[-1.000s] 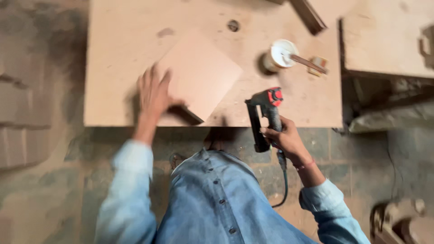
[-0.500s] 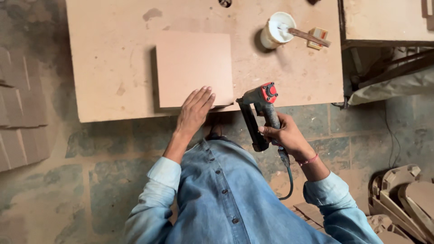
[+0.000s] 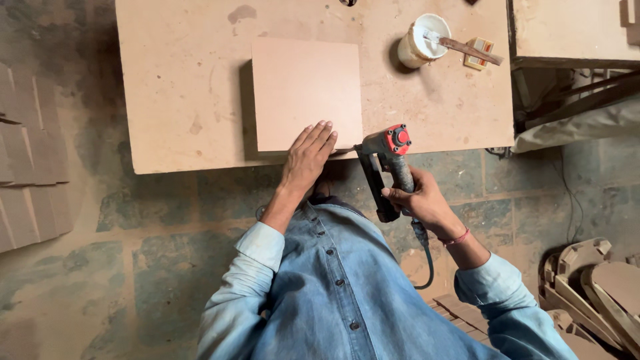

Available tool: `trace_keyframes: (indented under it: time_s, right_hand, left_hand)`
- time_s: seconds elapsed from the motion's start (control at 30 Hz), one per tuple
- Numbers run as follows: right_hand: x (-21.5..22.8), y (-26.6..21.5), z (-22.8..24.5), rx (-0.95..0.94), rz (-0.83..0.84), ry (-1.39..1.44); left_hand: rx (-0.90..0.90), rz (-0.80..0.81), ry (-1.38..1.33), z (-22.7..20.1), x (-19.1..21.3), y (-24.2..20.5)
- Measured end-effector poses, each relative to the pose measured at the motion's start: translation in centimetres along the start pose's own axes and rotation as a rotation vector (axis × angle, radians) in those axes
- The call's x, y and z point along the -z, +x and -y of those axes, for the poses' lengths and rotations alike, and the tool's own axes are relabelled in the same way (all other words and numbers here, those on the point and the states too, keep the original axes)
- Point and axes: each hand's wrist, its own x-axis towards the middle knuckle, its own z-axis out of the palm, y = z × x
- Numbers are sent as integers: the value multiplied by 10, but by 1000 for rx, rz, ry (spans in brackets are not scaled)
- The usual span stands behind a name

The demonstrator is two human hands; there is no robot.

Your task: The person assembles small cardboard boxes by applying glue to the edges of open box frames, placing a flat cardboard lid on top, and securing it with a pneumatic nail gun. The process is repeated for several boxes, with finished units stacked on the table.

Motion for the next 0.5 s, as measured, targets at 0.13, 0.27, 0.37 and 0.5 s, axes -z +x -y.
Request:
trace_keyframes:
  time_s: [0.13,0.27,0.37,0.5]
  right_hand:
    - [-9,-4,0,-43,-53,3]
    - [-14,-4,-3,-31,-85,37]
    - [-15,-4,-7,-26,-114,7]
    - [-19,-6,-6,-57,-126,8]
  left_hand:
    - [-6,0,3,1,-1,0]
    - [-21,-7,-7,4,-4,-1]
    - [-36,-8,20,6,-9,-3]
    - [-30,13,51,8,-7,-2]
